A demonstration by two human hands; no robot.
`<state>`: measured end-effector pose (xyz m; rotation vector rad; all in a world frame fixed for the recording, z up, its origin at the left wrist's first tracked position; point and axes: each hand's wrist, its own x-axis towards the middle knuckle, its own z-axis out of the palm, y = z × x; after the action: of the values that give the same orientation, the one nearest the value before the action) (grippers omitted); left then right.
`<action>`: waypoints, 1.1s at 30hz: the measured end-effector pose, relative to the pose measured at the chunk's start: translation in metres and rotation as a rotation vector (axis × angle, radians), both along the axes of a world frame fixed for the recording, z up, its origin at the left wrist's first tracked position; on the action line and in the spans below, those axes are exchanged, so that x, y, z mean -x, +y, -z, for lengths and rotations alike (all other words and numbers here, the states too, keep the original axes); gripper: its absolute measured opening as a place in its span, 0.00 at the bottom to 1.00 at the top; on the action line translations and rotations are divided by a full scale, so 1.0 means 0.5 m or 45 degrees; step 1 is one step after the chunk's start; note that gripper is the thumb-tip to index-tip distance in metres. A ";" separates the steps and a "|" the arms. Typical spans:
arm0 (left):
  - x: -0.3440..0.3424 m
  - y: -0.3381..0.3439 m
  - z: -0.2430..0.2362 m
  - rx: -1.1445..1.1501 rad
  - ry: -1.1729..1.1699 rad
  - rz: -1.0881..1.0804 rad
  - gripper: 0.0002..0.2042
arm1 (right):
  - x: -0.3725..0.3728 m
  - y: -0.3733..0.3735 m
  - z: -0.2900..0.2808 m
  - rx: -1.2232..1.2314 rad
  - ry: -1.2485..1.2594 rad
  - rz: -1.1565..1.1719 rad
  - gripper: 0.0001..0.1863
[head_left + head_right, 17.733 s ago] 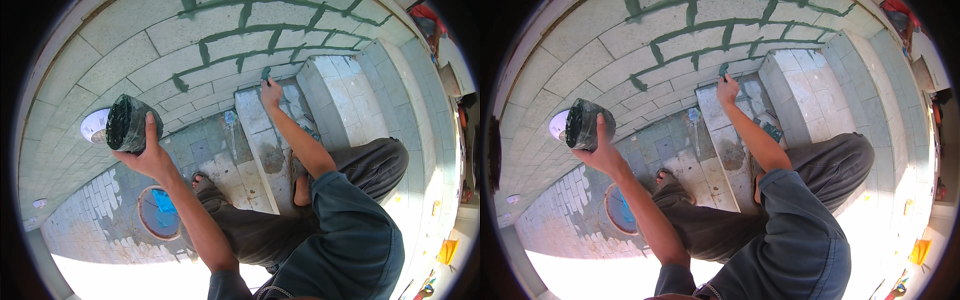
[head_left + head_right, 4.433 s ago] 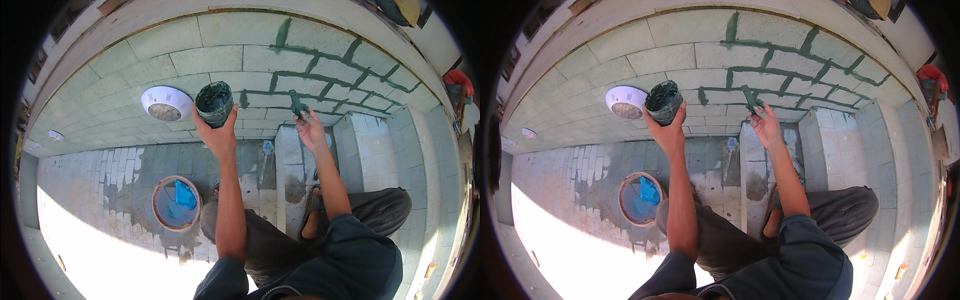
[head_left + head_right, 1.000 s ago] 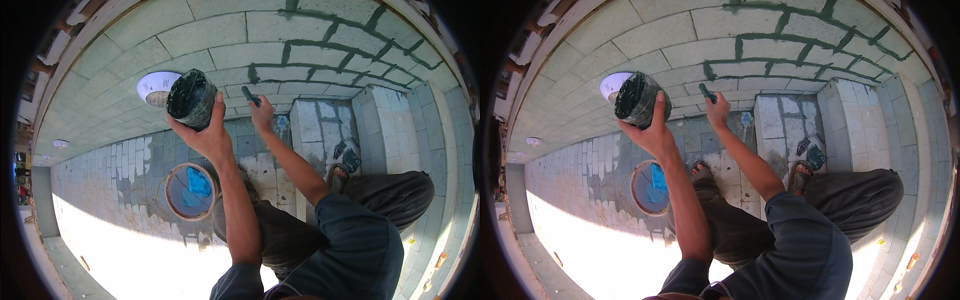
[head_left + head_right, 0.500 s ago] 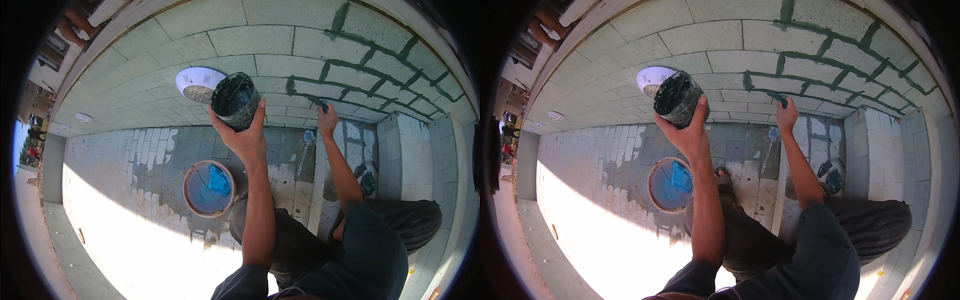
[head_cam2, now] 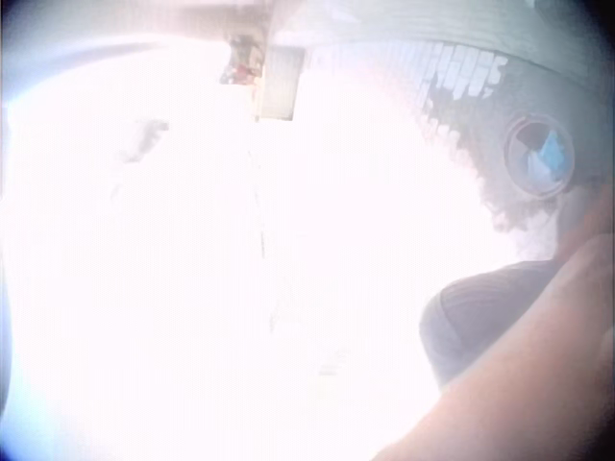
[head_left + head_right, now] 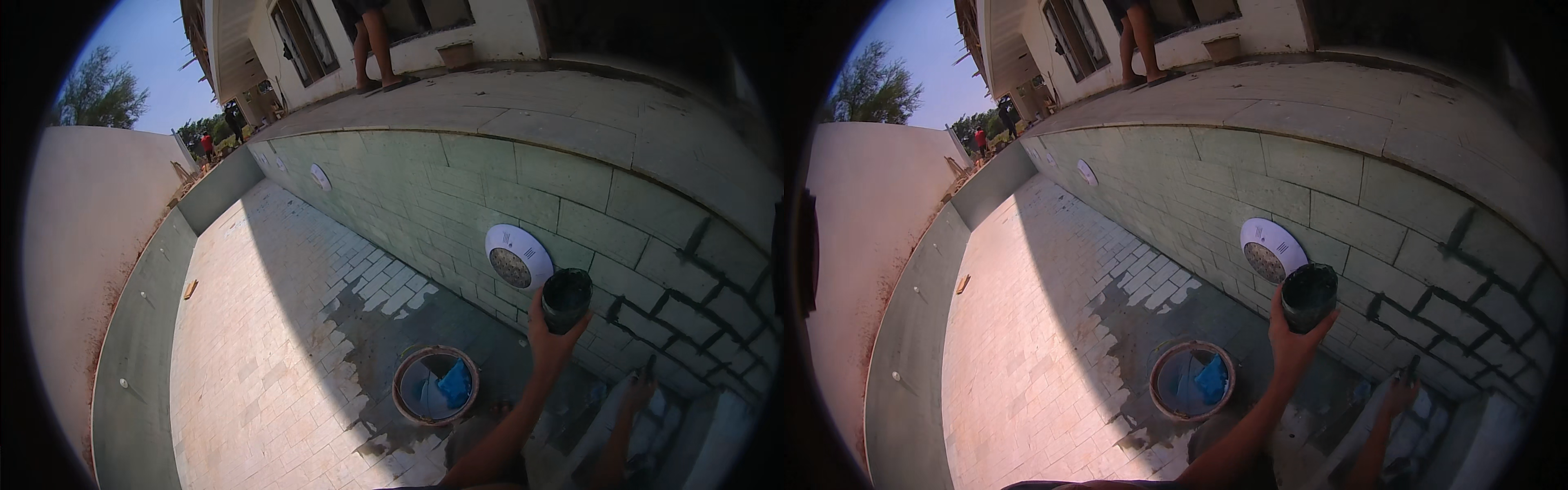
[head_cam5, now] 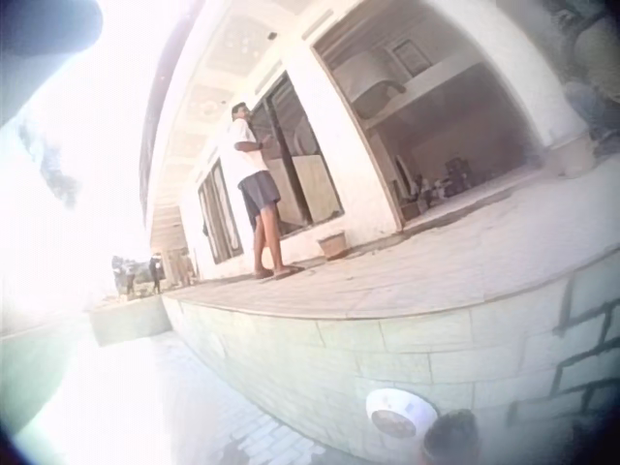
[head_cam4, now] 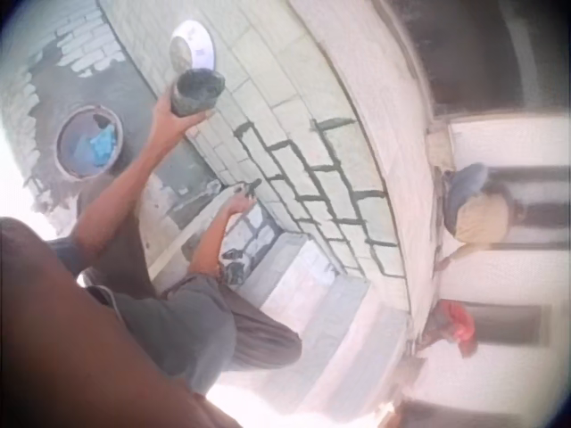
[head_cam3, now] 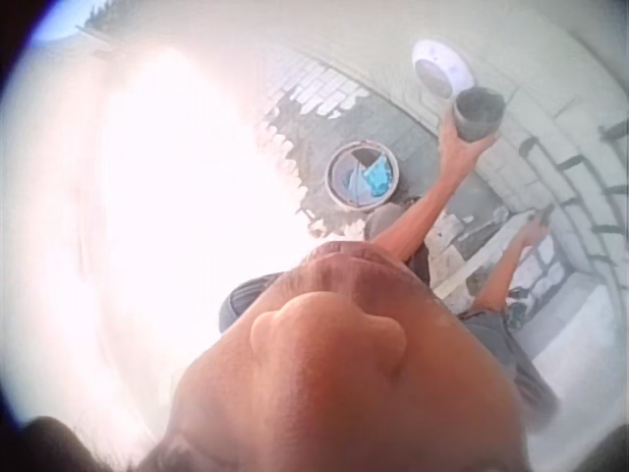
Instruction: The person applies grout to the joints between wall tiles using a small tool, repeatedly dipping the tool into a container of green grout and spreading it along the horizontal and vertical tile lines.
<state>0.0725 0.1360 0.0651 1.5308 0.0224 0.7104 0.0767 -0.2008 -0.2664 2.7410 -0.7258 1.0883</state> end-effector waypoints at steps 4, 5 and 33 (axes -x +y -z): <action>0.004 -0.003 0.003 0.070 -0.029 0.008 0.43 | -0.051 0.001 -0.032 -1.549 -0.757 -0.213 0.17; 0.008 0.030 0.033 0.050 -0.006 -0.027 0.44 | -0.024 0.090 -0.056 -1.699 -0.615 -0.124 0.15; -0.012 -0.007 0.002 0.198 -0.100 0.170 0.36 | -0.148 0.437 -0.229 -1.233 -0.162 -0.701 0.16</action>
<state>0.0783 0.1324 0.0639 1.3418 -0.0813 0.6466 0.1507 0.0176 -0.1521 3.8985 -0.6317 1.2317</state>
